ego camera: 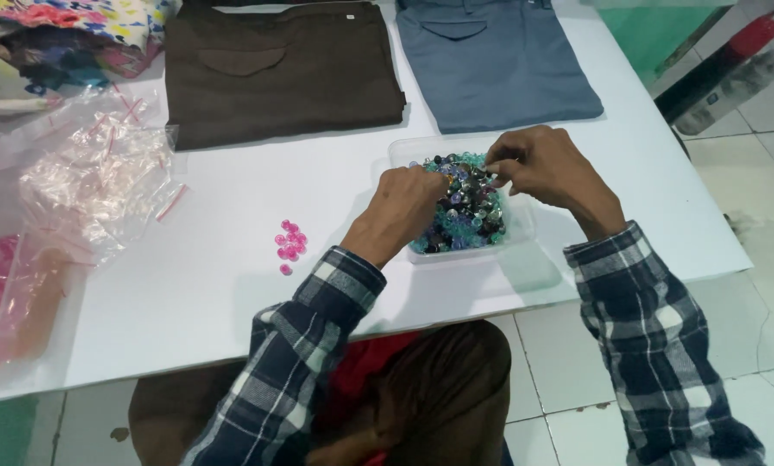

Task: Sorting small colorful buttons from a plastic container onto a table surface

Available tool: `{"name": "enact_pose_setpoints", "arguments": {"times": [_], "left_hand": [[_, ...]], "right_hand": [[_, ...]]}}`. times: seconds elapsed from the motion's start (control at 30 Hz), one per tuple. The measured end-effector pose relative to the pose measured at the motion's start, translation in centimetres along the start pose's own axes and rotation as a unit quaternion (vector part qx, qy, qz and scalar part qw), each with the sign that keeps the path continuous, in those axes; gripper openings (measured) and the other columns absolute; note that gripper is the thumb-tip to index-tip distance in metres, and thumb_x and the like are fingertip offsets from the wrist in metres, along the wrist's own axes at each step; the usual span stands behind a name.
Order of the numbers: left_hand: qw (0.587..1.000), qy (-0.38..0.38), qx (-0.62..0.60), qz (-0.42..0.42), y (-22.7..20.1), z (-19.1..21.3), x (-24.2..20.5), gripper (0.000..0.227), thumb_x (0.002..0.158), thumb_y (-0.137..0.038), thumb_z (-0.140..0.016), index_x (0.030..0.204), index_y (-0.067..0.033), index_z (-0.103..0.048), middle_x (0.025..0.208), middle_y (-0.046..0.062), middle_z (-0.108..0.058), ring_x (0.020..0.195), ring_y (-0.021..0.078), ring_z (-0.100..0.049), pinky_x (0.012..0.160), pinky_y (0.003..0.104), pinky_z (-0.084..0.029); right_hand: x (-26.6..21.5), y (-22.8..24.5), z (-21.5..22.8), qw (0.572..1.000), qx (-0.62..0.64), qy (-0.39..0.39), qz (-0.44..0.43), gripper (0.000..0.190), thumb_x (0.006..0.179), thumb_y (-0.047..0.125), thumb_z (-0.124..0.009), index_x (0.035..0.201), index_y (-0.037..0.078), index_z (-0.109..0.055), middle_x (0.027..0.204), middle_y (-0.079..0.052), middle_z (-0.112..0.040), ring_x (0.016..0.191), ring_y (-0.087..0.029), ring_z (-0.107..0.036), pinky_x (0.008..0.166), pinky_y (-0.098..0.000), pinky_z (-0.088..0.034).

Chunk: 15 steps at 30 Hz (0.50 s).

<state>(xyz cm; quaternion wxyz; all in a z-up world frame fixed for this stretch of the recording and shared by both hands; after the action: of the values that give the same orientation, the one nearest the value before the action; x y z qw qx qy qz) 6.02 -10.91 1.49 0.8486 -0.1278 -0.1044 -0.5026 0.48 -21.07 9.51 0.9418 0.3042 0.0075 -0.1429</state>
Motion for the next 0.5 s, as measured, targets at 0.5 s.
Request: {"name": "enact_pose_setpoints", "arguments": {"times": [0.5], "left_hand": [[0.991,0.047,-0.109,0.058,-0.3,2.4,-0.2,0.025,0.088,-0.014,-0.072,0.111,-0.0045,-0.073,0.091,0.014,-0.075,0.081,0.0371,-0.076,0.072,0.048,-0.062]], "right_hand": [[5.8,-5.5,-8.2,0.917,-0.379,0.016,0.12,0.023,0.074,0.014,-0.079,0.097,0.007,-0.078,0.075,-0.014,-0.074,0.073,-0.036,-0.076,0.066,-0.0492,-0.063]]}}
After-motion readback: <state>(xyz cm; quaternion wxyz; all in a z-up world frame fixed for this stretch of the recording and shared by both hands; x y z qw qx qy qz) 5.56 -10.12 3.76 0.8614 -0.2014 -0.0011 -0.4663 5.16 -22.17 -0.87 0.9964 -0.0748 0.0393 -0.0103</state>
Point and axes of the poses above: each hand's wrist, its own x-axis towards the middle knuckle, its own z-axis out of the back of the hand, y = z × x, the point moved 10 cm from there along x, towards the middle knuckle
